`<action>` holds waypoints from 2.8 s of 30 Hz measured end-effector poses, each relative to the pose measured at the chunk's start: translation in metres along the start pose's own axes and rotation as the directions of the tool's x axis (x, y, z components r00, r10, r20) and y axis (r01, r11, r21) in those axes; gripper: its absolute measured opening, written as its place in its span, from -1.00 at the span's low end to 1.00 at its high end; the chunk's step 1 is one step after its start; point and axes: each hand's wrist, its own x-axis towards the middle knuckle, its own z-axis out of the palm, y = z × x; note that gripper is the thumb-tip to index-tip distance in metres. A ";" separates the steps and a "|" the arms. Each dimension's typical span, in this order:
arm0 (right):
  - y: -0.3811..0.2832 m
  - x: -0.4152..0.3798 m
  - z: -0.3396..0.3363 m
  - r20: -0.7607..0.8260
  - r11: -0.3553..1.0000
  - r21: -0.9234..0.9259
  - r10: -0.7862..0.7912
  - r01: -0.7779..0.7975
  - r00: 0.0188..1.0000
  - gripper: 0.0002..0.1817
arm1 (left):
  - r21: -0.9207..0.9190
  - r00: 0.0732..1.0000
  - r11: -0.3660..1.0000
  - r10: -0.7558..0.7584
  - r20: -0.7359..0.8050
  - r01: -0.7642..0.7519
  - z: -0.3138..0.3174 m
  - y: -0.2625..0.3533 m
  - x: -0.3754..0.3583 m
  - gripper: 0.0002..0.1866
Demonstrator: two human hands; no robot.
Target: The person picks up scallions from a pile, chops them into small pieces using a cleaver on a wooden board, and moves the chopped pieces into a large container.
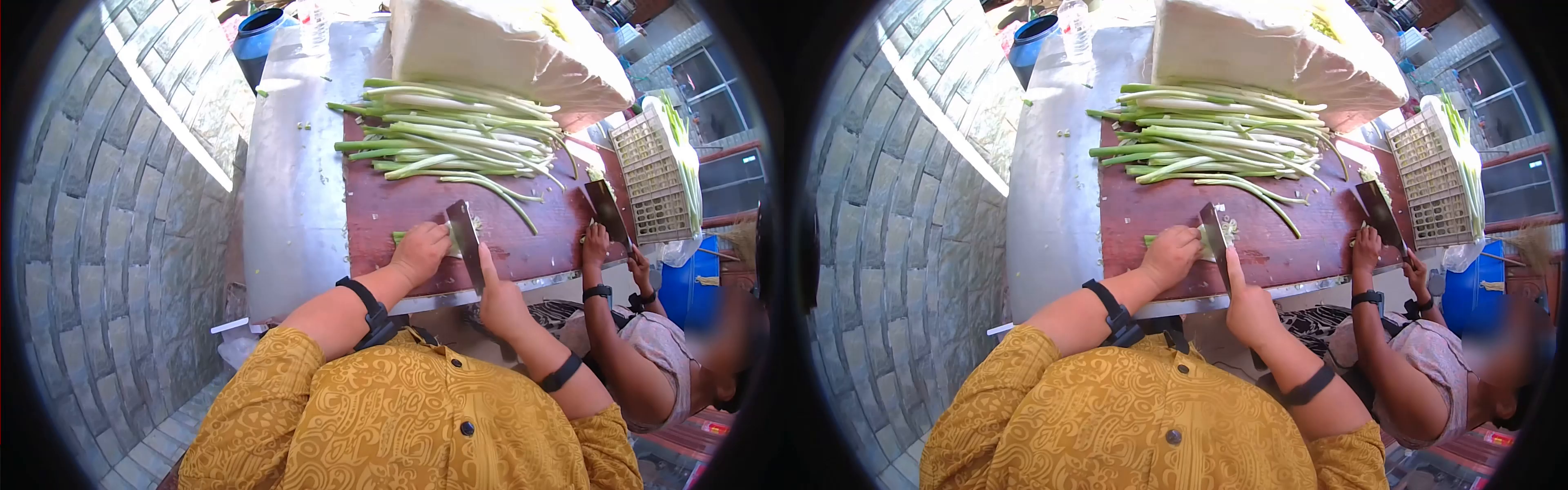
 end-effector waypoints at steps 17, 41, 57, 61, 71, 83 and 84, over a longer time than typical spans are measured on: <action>0.007 0.005 -0.001 -0.224 0.987 0.152 -0.024 0.059 0.974 -0.16 | -0.022 0.999 1.000 0.011 0.040 -0.010 0.001 -0.003 -0.004 -0.87; 0.014 0.040 0.021 -0.378 0.973 0.199 -0.037 0.120 0.925 -0.13 | -0.100 0.998 0.993 -0.053 0.042 0.057 0.003 -0.004 -0.003 -0.91; 0.002 0.048 0.036 -0.176 0.996 0.089 -0.015 0.031 0.984 -0.08 | -0.031 0.999 0.999 -0.029 0.019 0.030 -0.003 0.001 0.001 -0.91; 0.013 0.058 0.040 -0.266 0.942 0.328 0.169 -0.076 0.949 -0.09 | -0.010 0.998 1.000 -0.008 0.064 0.008 -0.006 0.001 0.001 -0.88; 0.031 0.037 0.023 -0.470 0.946 0.297 0.027 0.130 0.882 -0.15 | 0.088 0.968 0.996 -0.045 0.246 0.024 -0.038 0.015 0.008 -0.60; 0.001 -0.019 0.015 -0.226 0.985 0.155 -0.037 0.074 0.973 -0.18 | 0.033 0.995 0.999 0.031 0.097 -0.035 -0.027 -0.005 -0.010 -0.77; 0.000 -0.021 0.015 -0.213 0.988 0.140 -0.032 0.063 0.977 -0.18 | 0.033 0.995 0.999 0.039 0.092 -0.043 -0.028 -0.004 -0.009 -0.78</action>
